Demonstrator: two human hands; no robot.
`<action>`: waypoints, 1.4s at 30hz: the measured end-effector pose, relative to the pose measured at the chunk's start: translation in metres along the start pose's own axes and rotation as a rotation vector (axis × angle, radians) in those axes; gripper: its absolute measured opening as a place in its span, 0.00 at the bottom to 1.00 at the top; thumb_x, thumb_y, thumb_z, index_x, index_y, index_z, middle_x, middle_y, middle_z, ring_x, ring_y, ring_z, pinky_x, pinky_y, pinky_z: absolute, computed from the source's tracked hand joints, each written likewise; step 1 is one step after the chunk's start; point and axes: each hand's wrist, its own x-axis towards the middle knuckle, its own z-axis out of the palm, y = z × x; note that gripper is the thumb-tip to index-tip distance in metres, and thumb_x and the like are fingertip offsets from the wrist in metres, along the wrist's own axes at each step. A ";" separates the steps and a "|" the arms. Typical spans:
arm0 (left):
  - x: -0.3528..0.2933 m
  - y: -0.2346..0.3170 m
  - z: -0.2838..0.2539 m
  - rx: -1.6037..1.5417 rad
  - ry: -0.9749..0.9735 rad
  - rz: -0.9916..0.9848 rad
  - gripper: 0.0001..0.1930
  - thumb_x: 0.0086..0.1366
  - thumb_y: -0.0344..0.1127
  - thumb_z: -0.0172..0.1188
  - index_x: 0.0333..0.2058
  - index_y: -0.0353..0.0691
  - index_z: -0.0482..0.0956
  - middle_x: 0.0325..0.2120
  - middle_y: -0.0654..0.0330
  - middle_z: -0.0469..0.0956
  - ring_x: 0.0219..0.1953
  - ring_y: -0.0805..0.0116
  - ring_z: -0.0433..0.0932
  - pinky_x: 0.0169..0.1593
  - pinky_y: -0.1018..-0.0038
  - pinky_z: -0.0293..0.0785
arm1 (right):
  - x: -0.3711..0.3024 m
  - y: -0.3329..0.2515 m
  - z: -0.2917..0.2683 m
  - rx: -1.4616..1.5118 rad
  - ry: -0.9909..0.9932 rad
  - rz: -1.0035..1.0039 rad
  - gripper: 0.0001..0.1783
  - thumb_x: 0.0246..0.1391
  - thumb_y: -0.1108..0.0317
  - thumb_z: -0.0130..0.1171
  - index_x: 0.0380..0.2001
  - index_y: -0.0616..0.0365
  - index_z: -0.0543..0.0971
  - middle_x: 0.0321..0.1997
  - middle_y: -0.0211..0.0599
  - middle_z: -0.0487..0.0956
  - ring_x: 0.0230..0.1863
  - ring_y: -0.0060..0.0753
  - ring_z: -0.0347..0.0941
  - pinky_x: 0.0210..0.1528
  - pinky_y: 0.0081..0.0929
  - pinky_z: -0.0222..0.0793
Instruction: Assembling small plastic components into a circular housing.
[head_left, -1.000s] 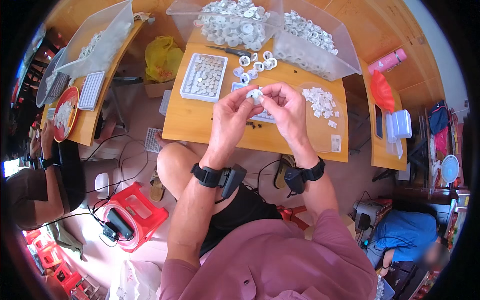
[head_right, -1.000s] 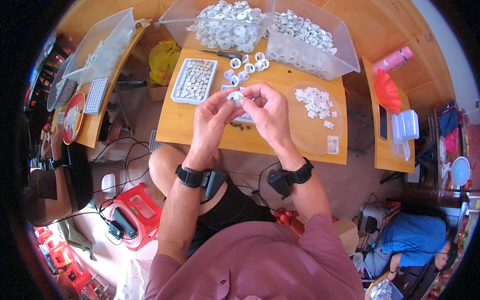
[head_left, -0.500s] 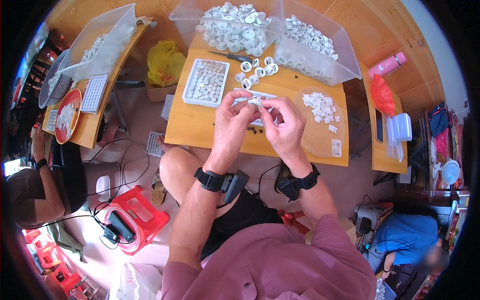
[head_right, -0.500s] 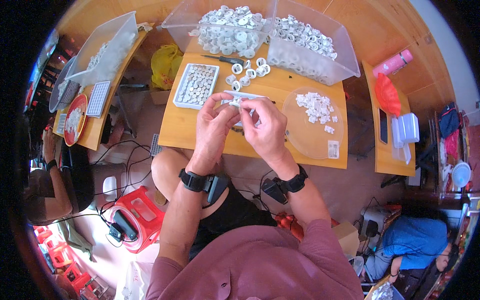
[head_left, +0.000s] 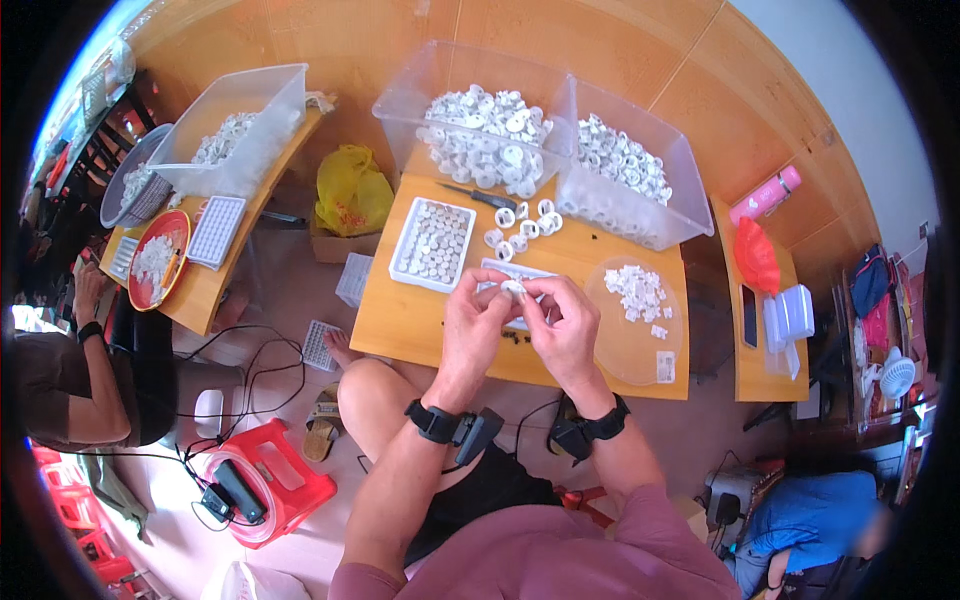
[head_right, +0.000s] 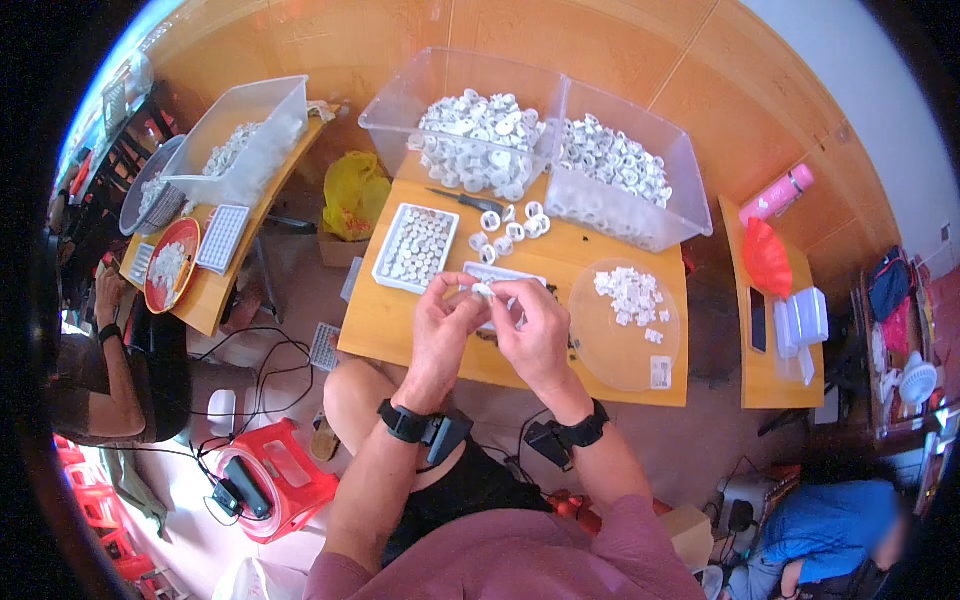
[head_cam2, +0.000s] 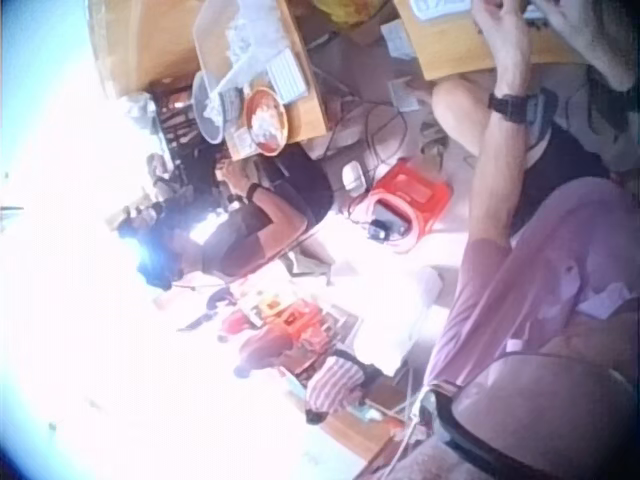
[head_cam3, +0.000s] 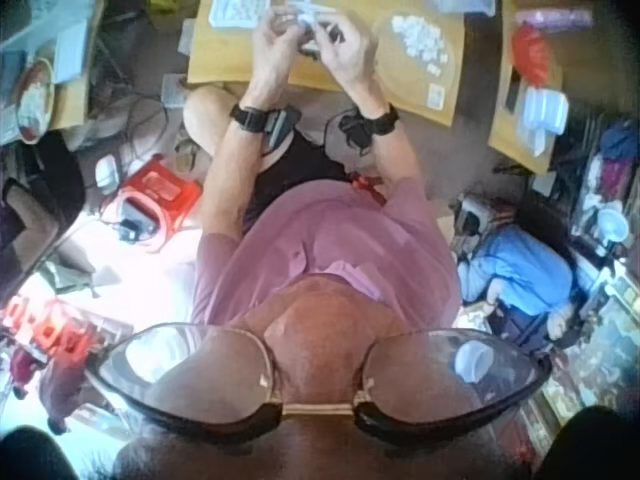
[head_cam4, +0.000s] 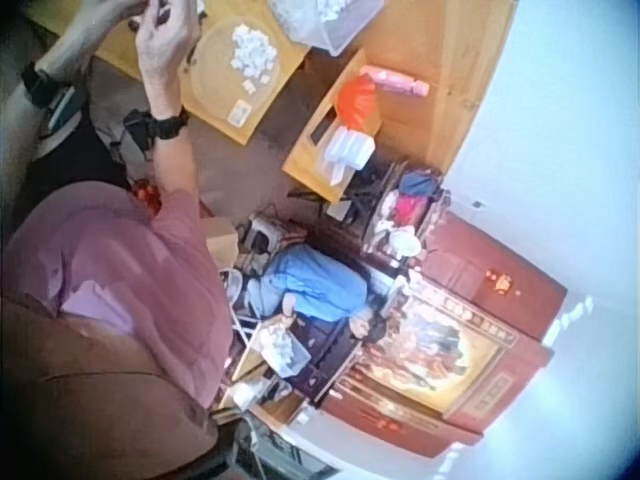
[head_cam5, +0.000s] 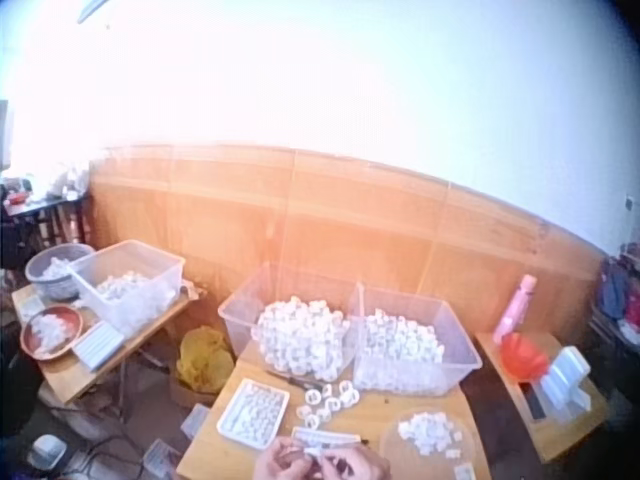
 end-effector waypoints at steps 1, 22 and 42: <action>0.000 -0.001 -0.001 0.000 -0.002 0.011 0.11 0.66 0.24 0.53 0.47 0.36 0.68 0.35 0.57 0.80 0.37 0.69 0.81 0.46 0.72 0.79 | 0.001 0.000 0.000 -0.008 -0.014 0.053 0.06 0.50 0.77 0.64 0.33 0.60 0.79 0.31 0.37 0.80 0.23 0.30 0.75 0.24 0.25 0.69; 0.010 0.013 -0.021 -0.129 0.331 0.148 0.13 0.69 0.30 0.54 0.50 0.35 0.67 0.43 0.52 0.79 0.37 0.69 0.80 0.40 0.78 0.76 | 0.101 0.066 0.013 -0.353 -0.411 0.176 0.10 0.49 0.66 0.61 0.35 0.55 0.85 0.28 0.43 0.83 0.32 0.41 0.81 0.35 0.37 0.74; 0.012 0.004 -0.008 -0.168 0.063 0.015 0.19 0.71 0.31 0.53 0.58 0.31 0.69 0.45 0.53 0.79 0.43 0.65 0.81 0.51 0.71 0.78 | 0.057 0.029 -0.008 0.462 -0.415 0.549 0.08 0.52 0.69 0.63 0.33 0.61 0.81 0.25 0.26 0.78 0.22 0.15 0.69 0.25 0.15 0.59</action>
